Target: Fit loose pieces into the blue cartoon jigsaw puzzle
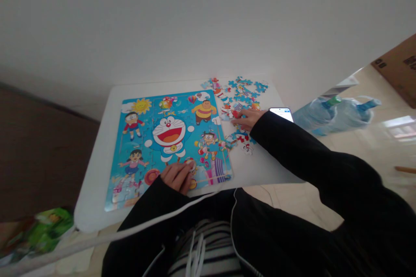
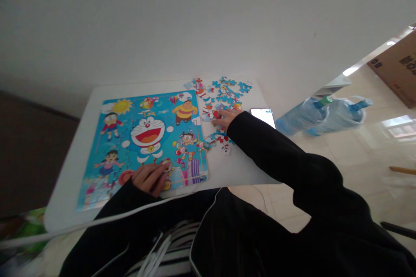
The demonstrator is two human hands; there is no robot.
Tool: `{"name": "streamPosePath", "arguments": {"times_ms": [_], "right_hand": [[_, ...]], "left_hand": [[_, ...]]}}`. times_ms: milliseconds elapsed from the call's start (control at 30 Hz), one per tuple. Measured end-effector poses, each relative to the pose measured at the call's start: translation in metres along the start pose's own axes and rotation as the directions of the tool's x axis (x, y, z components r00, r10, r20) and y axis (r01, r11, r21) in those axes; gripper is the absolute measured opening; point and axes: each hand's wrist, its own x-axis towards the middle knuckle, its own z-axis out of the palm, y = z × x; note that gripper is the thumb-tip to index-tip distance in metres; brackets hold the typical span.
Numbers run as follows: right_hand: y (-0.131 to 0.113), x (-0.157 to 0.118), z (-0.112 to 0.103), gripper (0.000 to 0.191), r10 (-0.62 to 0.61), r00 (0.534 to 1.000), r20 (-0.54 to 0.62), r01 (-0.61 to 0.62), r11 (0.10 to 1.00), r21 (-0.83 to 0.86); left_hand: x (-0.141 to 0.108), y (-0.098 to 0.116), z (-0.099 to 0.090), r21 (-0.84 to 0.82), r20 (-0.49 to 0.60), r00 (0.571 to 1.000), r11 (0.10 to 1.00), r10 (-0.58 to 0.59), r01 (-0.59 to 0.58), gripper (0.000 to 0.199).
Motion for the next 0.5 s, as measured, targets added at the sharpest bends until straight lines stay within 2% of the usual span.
{"name": "streamPosePath", "arguments": {"times_ms": [167,300,400,500], "right_hand": [[0.003,0.021,-0.012,0.032,0.004,0.987,0.164,-0.008,1.0,0.025],[0.006,0.026,-0.029,0.026,0.041,0.975,0.22,-0.083,0.979,0.185],[0.01,0.014,-0.044,0.01,0.117,0.98,0.158,-0.16,0.944,0.29],[0.002,-0.005,-0.053,0.008,0.278,0.96,-0.017,-0.247,0.879,0.409]], "left_hand": [[-0.003,-0.005,0.0,-0.075,0.023,0.999,0.997,-0.032,0.034,0.022],[-0.003,-0.013,0.001,-0.103,0.022,0.998,0.993,0.051,-0.048,0.019],[0.001,-0.016,-0.002,-0.112,0.014,0.996,0.989,0.094,-0.092,0.019],[0.005,-0.017,-0.008,-0.143,0.05,0.994,0.986,0.095,-0.087,0.02]]}}
